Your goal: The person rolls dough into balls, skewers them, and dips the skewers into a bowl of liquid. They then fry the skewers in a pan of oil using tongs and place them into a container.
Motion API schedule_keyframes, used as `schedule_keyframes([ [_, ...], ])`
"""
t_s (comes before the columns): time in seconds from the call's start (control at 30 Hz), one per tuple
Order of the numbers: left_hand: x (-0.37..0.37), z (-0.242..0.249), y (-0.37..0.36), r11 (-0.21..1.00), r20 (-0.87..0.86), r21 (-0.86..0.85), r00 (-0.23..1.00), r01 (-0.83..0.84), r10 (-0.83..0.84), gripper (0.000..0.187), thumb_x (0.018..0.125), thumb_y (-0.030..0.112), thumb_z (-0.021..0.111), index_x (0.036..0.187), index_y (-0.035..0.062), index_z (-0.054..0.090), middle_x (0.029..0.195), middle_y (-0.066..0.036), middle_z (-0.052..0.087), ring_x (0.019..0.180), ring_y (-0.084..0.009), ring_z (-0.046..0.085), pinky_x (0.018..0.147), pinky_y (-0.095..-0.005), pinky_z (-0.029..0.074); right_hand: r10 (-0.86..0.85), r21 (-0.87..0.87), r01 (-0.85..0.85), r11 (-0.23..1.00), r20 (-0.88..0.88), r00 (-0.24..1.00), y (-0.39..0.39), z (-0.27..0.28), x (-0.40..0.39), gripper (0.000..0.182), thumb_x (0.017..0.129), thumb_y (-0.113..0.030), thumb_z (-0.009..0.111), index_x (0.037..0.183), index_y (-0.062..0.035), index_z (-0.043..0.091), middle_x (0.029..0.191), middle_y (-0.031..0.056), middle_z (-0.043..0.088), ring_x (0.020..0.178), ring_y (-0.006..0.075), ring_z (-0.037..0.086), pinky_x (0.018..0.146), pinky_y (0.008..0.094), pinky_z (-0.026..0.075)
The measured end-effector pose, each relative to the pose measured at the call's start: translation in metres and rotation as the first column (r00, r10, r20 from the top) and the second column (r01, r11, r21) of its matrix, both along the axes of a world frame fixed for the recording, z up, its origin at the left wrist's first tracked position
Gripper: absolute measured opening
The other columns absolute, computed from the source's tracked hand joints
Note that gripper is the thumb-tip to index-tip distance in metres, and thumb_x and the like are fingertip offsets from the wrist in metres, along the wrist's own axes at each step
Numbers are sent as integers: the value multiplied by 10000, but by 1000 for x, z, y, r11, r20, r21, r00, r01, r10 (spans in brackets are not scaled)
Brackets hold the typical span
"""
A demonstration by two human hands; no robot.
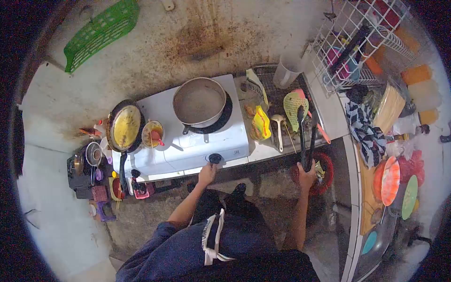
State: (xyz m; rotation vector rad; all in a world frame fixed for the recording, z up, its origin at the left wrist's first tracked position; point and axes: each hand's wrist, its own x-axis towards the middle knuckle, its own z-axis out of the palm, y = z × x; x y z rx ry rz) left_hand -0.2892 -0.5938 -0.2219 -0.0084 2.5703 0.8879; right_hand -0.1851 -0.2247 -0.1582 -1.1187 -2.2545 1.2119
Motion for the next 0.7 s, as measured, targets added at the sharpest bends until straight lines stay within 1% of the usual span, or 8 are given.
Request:
schedule_keyframes([
  [0.13, 6, -7, 6, 994, -34, 10, 994, -105, 105, 436, 888, 377, 351, 866, 0, 568, 773, -175, 629, 789, -364, 588, 723, -451, 444, 12, 45, -14, 999, 44, 999, 10, -24, 1, 694, 713, -233, 698, 1252, 57, 369, 1126, 190, 525, 990, 270, 537, 878, 340, 390],
  [0.2, 5, -3, 3, 979, -55, 200, 998, 39, -28, 481, 899, 396, 319, 837, -3, 582, 710, -136, 638, 781, -341, 596, 726, -419, 452, -29, 92, 22, 996, 74, 997, 16, -36, 2, 712, 714, -231, 697, 1268, 53, 351, 1152, 194, 509, 1004, 272, 532, 885, 341, 387],
  [0.23, 5, 2, 6, 979, -53, 202, 998, 36, -26, 481, 899, 396, 319, 837, -3, 582, 710, -136, 638, 781, -341, 596, 726, -419, 452, 4, 76, -8, 997, 63, 998, 16, -36, 0, 713, 713, -218, 698, 1269, 53, 345, 1156, 190, 509, 1009, 270, 532, 886, 343, 386],
  [0.3, 3, 12, 11, 961, 4, 260, 996, -92, 94, 531, 913, 410, 272, 817, -1, 594, 664, -108, 637, 771, -321, 602, 737, -386, 454, 37, 64, -40, 997, 49, 998, 20, -32, -4, 714, 712, -206, 699, 1271, 52, 338, 1160, 186, 508, 1014, 269, 531, 888, 345, 386],
  [0.37, 3, 4, 13, 958, -19, 270, 994, -97, 106, 549, 917, 417, 253, 813, 0, 595, 665, -110, 637, 758, -313, 605, 735, -379, 454, 64, -63, -63, 996, 23, 998, 15, -15, -12, 710, 706, -196, 704, 1267, 47, 344, 1165, 183, 511, 1028, 266, 528, 895, 345, 382],
  [0.53, 4, 2, 18, 982, -86, 170, 991, -82, 98, 573, 922, 435, 233, 814, 7, 599, 670, -106, 639, 714, -288, 615, 716, -369, 459, 41, 99, -51, 994, 93, 995, 30, -35, -22, 713, 677, -184, 707, 1269, 8, 358, 1168, 199, 507, 1025, 310, 533, 877, 370, 400],
  [0.63, 5, -4, 20, 955, -4, 243, 984, -171, 178, 592, 922, 450, 228, 796, 5, 597, 669, -107, 638, 682, -254, 621, 683, -358, 464, 76, 159, -97, 982, 135, 988, 33, -38, -26, 729, 663, -175, 705, 1278, -5, 350, 1159, 210, 506, 1019, 332, 530, 859, 388, 413],
  [0.7, 4, -23, 21, 825, 162, 457, 943, -334, 292, 620, 922, 464, 218, 773, -6, 593, 670, -109, 638, 656, -219, 620, 652, -334, 466, 74, 140, -104, 985, 204, 976, 30, -34, -29, 745, 660, -181, 703, 1287, -10, 338, 1160, 210, 504, 1025, 331, 523, 864, 396, 410],
])
